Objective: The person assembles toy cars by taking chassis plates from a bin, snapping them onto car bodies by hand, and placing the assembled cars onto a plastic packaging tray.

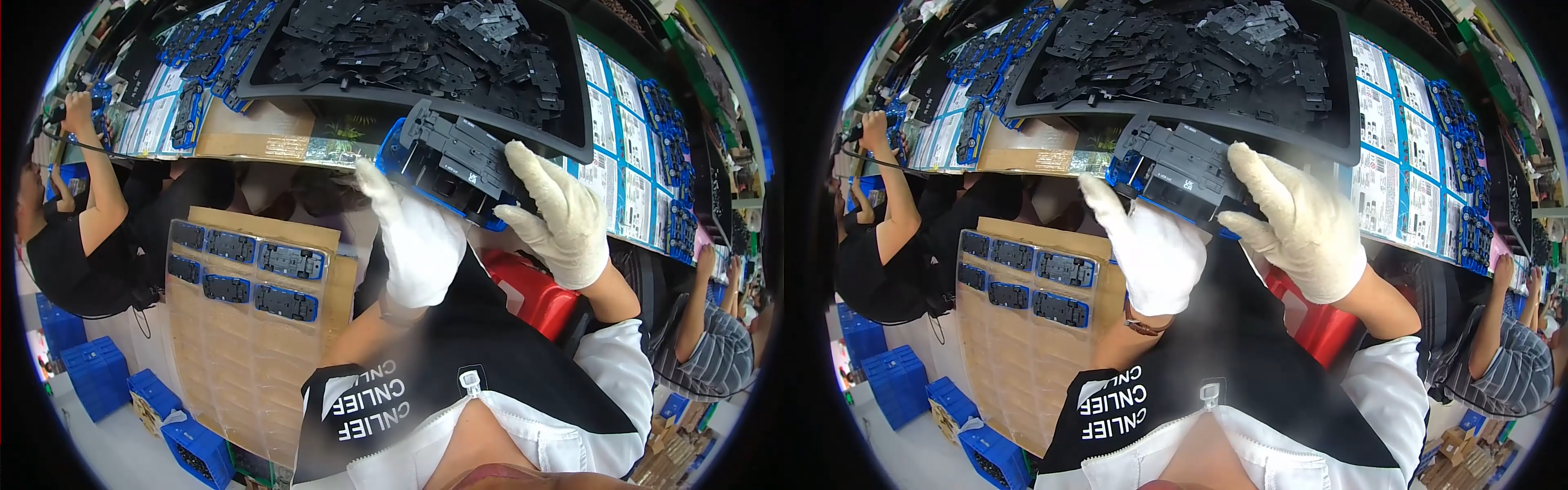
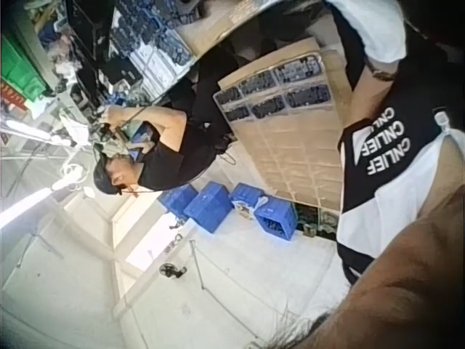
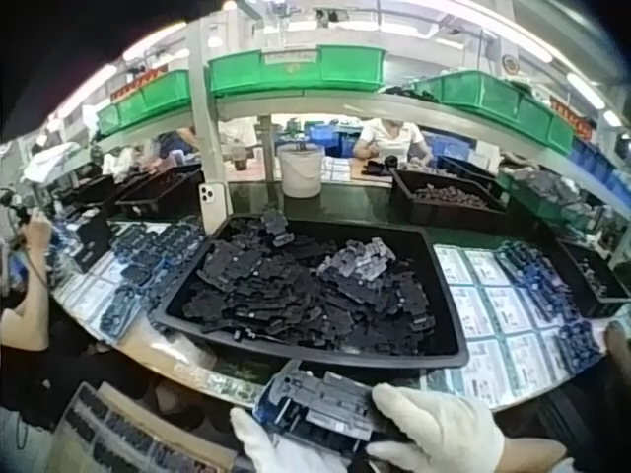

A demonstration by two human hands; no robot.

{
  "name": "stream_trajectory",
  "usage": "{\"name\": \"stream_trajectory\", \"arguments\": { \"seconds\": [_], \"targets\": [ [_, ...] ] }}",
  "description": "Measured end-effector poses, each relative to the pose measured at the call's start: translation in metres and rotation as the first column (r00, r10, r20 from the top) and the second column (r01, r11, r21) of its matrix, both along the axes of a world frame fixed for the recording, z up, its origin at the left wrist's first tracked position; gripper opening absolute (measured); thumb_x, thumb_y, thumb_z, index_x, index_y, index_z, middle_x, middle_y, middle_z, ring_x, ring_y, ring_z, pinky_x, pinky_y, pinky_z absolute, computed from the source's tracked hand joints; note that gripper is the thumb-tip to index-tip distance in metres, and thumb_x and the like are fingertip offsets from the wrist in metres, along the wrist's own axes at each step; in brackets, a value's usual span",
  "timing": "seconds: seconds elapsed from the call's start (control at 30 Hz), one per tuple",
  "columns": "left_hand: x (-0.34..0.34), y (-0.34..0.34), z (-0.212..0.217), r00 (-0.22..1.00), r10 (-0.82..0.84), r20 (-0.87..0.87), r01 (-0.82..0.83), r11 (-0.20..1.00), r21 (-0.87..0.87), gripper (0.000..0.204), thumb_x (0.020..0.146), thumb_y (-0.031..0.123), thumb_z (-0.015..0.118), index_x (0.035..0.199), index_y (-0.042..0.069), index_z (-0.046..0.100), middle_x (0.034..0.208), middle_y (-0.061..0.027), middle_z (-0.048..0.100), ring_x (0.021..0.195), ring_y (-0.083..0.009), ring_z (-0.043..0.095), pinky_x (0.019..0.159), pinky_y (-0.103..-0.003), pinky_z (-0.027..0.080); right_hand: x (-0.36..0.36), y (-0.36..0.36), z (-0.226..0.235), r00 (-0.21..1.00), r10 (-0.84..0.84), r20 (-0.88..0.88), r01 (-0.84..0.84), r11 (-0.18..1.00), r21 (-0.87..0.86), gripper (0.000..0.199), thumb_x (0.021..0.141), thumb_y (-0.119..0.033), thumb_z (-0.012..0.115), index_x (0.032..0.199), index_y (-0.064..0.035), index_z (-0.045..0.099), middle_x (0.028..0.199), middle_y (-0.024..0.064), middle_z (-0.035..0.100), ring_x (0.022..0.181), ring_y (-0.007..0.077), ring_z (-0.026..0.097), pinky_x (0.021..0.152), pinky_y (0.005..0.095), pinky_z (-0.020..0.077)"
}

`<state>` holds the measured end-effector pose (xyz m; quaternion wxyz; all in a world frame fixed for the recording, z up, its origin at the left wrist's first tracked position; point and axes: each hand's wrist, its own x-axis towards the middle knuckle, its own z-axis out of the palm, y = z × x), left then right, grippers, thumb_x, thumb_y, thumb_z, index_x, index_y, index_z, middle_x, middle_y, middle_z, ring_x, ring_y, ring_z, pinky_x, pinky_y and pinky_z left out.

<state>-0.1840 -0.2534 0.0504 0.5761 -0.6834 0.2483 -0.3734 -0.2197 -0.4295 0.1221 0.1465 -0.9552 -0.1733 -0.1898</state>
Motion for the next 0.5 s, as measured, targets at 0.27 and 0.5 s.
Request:
{"name": "stream_trajectory", "arguments": {
  "seconds": [0.27,0.5],
  "targets": [
    [-0.011,0.005,0.005,0.922,-0.014,-0.387,-0.167,0.887,-0.43,0.037,0.094,0.029,0.059,0.101,-0.006,0.068,0.087,-0.0118,0.067,0.08,-0.0212,0.057,0.103,-0.041,0.042,-0.004,0.006,0.0,0.999,0.025,0.048,-0.023,0.999,-0.037,0.068,0.075,-0.023,0.078,0.135,-0.0063,0.05,0.118,0.0116,0.065,0.094,0.031,0.067,0.073,0.036,0.0554],
    [-0.014,0.008,-0.008,0.924,-0.058,-0.377,-0.137,0.871,-0.471,0.043,0.094,0.047,0.064,0.106,0.006,0.068,0.095,0.0003,0.065,0.078,-0.0079,0.052,0.082,-0.023,0.046,-0.004,0.007,0.0,0.998,0.046,0.047,-0.045,0.998,-0.034,0.068,0.075,-0.023,0.079,0.135,-0.0044,0.051,0.117,0.0141,0.064,0.095,0.0328,0.067,0.076,0.0374,0.0553]
  ]
}}
